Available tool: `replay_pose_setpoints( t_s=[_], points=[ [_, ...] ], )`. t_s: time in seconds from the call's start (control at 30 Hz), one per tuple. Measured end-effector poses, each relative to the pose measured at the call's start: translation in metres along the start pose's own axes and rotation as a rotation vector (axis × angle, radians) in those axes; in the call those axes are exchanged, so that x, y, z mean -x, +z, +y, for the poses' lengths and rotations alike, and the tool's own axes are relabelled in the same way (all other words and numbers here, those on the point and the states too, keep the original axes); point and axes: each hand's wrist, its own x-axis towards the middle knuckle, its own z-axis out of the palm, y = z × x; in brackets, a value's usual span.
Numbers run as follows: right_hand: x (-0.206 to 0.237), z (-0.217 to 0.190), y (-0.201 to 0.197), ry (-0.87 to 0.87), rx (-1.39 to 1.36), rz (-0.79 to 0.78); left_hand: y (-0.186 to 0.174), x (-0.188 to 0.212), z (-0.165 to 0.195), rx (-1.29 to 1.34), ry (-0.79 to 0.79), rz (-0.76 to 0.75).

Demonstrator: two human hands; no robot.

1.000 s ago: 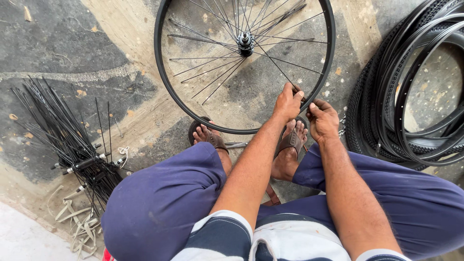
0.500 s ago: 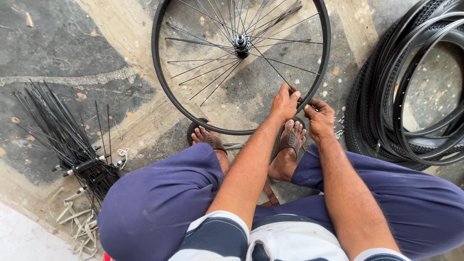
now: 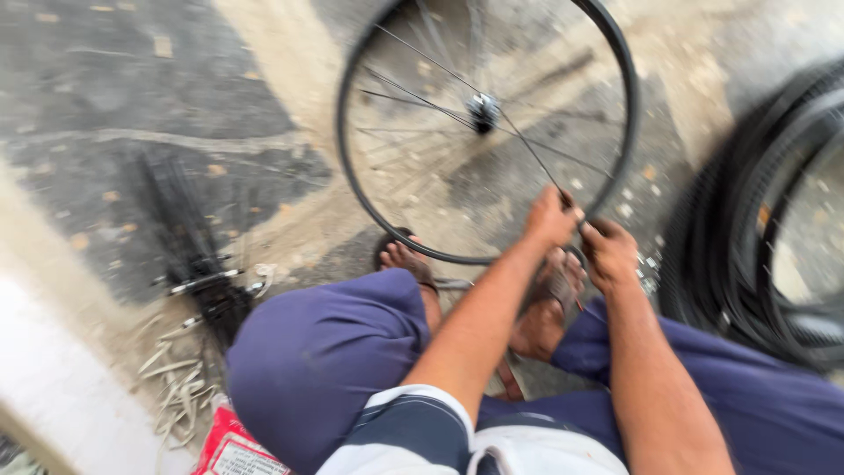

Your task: The person sits on the floor and inserts bicycle spokes into the hub of a wheel rim. They thread the spoke ends through the rim holes and secure them with nipples, repeating the process for multiple spokes to build the wheel structure.

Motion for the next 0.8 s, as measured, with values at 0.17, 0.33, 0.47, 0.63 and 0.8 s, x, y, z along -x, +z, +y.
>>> replay_pose_setpoints(
  t_s=[0.17,0.33,0.47,0.63,0.8],
  points=[
    [-0.005,0.004,0.003,-0.025,-0.157,-0.060,-0.012,0.010,0.020,-0.151,-0.134,-0.045],
    [-0.003,0.003,0.003,-0.015,-0.217,-0.079,-0.020,0.016,0.021,0.046,-0.027,-0.068],
    [0.001,0.002,0.006,0.008,-0.184,-0.066,-0.020,0.016,0.015,-0.140,0.009,-0.014],
    [0.000,0.003,0.007,0.002,-0.163,-0.048,-0.020,0.016,0.012,0.044,-0.036,-0.091],
    [-0.003,0.005,0.005,0.020,-0.158,-0.057,-0.023,0.018,0.015,-0.124,0.009,-0.046]
  ],
)
